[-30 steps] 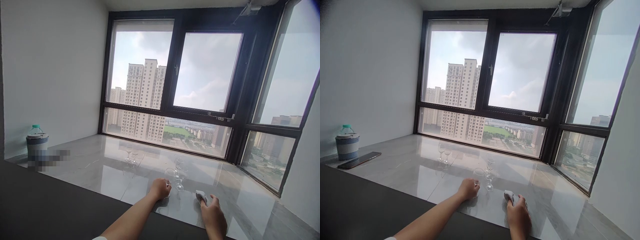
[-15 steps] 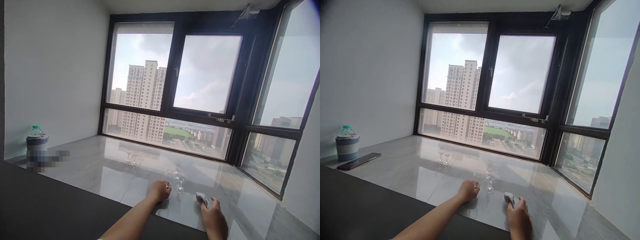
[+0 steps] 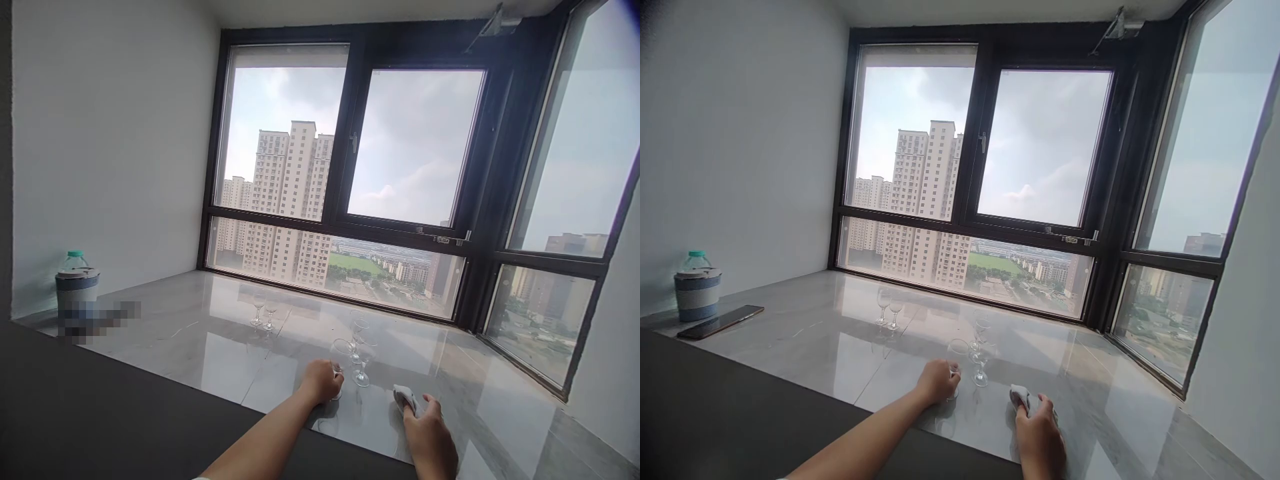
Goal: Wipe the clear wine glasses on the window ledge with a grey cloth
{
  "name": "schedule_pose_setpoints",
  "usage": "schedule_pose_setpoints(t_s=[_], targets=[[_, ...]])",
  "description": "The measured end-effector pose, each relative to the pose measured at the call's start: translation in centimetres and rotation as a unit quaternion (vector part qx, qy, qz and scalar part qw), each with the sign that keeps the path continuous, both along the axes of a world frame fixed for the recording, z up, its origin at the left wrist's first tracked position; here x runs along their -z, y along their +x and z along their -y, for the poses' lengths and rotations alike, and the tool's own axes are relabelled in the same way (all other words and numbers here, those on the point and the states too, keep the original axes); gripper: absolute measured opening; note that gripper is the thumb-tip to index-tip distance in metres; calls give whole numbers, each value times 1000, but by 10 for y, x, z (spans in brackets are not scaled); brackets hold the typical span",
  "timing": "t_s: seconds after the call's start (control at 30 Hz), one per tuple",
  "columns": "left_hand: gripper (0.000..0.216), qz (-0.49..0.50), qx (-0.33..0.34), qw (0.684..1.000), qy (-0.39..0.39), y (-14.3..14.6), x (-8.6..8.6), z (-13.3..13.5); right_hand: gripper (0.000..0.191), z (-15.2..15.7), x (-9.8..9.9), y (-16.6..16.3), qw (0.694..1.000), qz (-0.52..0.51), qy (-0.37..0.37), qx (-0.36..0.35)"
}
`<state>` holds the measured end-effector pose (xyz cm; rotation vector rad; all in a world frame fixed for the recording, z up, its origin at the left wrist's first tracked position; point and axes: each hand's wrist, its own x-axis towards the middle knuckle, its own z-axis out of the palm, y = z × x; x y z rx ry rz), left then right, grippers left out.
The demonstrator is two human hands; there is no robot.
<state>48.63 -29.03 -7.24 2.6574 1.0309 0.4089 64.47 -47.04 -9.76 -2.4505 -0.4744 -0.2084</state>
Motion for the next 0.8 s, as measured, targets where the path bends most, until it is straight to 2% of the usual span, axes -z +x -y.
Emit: schedule_pose_setpoints(t_s=[0.2,0.47,0.8], targets=[[44,4,4,1000,11,1,2,-2,58,1,-3,-3,1000,-5,-6,-3],[42,-5,0,1000,0,-2,-5,2,53,1,-6,-5,1000,-9,1,-6],[43,9,8,1000,16,1,3,-3,51,0,-7,-5,1000,-11,2,-4]])
